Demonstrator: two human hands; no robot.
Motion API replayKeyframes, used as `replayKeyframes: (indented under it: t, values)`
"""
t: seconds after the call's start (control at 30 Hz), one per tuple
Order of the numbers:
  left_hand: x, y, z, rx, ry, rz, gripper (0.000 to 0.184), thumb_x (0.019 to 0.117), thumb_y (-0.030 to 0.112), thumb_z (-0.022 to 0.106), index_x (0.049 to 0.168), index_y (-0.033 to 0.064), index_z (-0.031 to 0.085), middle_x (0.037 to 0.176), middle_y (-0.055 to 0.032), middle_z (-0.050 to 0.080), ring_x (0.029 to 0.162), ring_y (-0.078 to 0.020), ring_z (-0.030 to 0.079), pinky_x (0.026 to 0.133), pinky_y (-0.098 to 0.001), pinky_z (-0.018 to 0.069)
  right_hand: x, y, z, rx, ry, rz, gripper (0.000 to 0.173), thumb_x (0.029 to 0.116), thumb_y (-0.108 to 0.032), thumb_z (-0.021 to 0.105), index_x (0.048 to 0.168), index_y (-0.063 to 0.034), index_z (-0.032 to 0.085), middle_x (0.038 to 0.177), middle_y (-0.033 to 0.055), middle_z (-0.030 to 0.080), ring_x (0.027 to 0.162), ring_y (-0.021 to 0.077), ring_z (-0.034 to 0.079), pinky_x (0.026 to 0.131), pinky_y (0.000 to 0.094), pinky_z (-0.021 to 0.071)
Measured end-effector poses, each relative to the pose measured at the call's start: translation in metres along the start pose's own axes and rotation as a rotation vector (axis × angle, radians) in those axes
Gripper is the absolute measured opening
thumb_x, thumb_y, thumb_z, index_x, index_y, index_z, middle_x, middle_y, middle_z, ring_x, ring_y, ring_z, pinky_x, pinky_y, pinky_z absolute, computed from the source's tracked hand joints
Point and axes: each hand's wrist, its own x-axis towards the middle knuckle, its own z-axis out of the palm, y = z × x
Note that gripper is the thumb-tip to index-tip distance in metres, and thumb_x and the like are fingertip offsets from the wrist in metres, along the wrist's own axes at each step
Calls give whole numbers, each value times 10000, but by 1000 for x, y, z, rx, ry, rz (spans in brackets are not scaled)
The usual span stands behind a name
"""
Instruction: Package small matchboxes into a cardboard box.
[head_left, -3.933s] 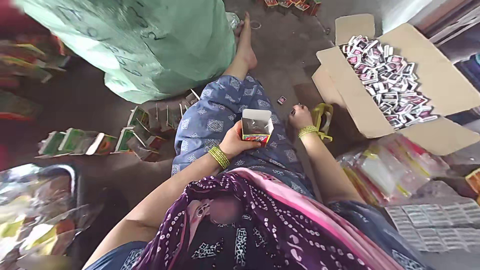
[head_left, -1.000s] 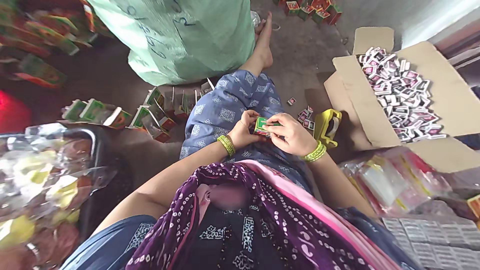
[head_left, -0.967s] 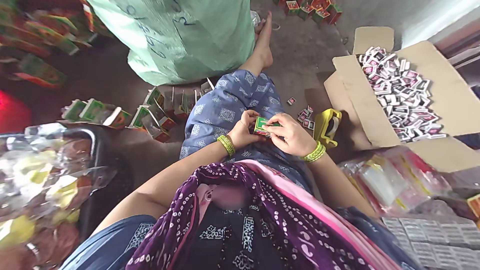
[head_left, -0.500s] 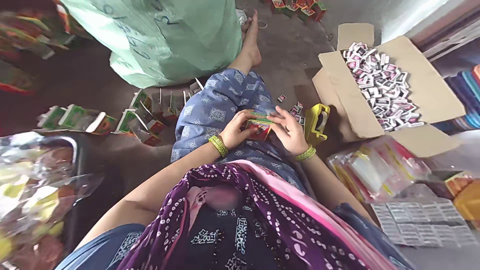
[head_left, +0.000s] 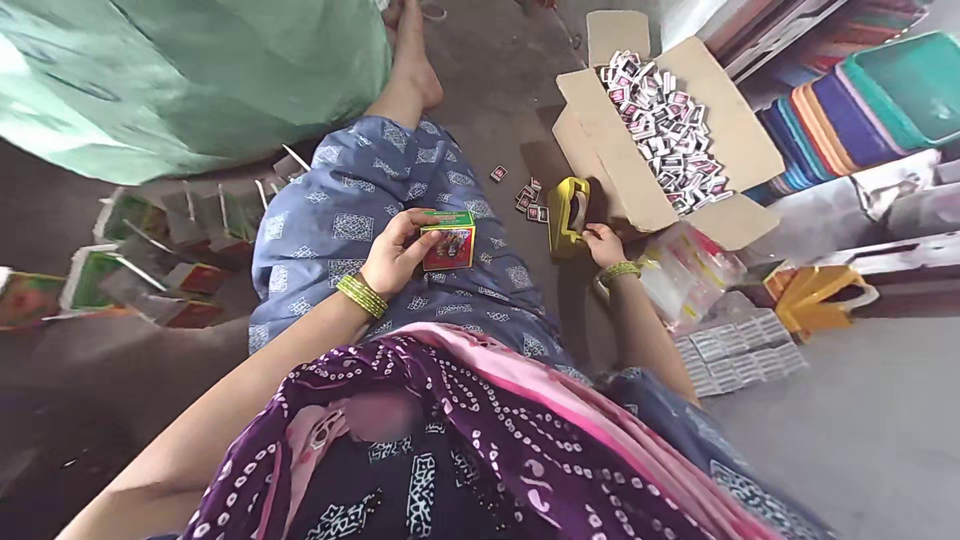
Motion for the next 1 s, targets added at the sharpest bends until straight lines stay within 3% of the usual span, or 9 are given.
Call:
replayKeyframes:
  t: [0.23, 0.3, 0.37, 0.47, 0.53, 0.6, 0.67, 0.87, 1.0]
  values:
    - [-1, -1, -1, -26, 6, 4, 314, 1021, 168, 611, 1315, 61, 604, 1346, -102, 609, 1087, -138, 671, 934, -341, 584, 7, -8, 3, 158, 91, 85, 527, 881, -289, 825, 1316, -45, 655, 1268, 190, 683, 1191, 321, 646, 1048, 527, 490]
    - [-2, 1, 0, -28, 6, -3, 310, 1022, 164, 610, 1317, 65, 605, 1341, -95, 609, 1067, -130, 674, 925, -336, 586, 4, -11, -2, 228, 93, 160, 513, 874, -328, 829, 1304, -96, 673, 1193, 162, 690, 1015, 264, 654, 883, 470, 529]
    - [-2, 3, 0, -31, 0, -11, 306, 1025, 150, 606, 1322, 74, 599, 1337, -82, 615, 1046, -124, 682, 917, -334, 592, -2, -10, -8, 297, 57, 201, 477, 904, -366, 793, 1297, -126, 670, 925, 65, 648, 681, 127, 524, 630, 324, 466]
    - [-3, 3, -1, -33, -4, -10, 302, 1025, 149, 607, 1318, 78, 603, 1341, -80, 613, 1051, -131, 685, 914, -338, 598, -14, -5, -10, 402, -18, 239, 385, 934, -327, 766, 1240, -104, 691, 806, -2, 633, 548, 45, 461, 531, 228, 427]
    - [-2, 2, -1, -43, -3, -10, 298, 1023, 150, 610, 1311, 74, 605, 1340, -86, 614, 1056, -138, 688, 915, -347, 603, -25, -1, -7, 349, -35, 234, 336, 949, -321, 746, 1194, -93, 717, 895, 15, 689, 639, 58, 521, 612, 256, 460]
    - [-2, 0, 0, -39, -1, 0, 312, 1023, 165, 611, 1318, 62, 598, 1327, -95, 621, 1058, -133, 680, 924, -345, 591, -37, -5, -5, 252, -48, 266, 396, 949, -352, 745, 1244, -89, 711, 1132, 107, 720, 978, 180, 659, 884, 394, 527]
    - [-2, -1, 1, -15, 5, -1, 318, 1025, 178, 608, 1321, 66, 590, 1292, -85, 650, 1015, -115, 686, 906, -334, 586, -43, -6, 1, 234, -36, 286, 432, 950, -352, 744, 1278, -76, 694, 1259, 167, 682, 1172, 268, 633, 1019, 477, 484]
    - [-3, 1, -1, -39, -1, -20, 327, 1025, 173, 605, 1331, 61, 582, 1282, -94, 644, 1026, -136, 692, 916, -352, 594, -43, -6, 16, 218, 122, 178, 304, 925, -269, 783, 1140, -55, 760, 1204, 144, 718, 1180, 259, 639, 1048, 471, 471]
    - [-4, 0, 0, -40, 12, -34, 317, 1030, 180, 611, 1329, 78, 582, 1277, -81, 652, 1001, -134, 705, 896, -351, 607, -49, -21, 12, -249, 72, 183, 289, 947, -270, 705, 1147, -67, 754, 1188, 194, 714, 1191, 372, 638, 1044, 588, 459]
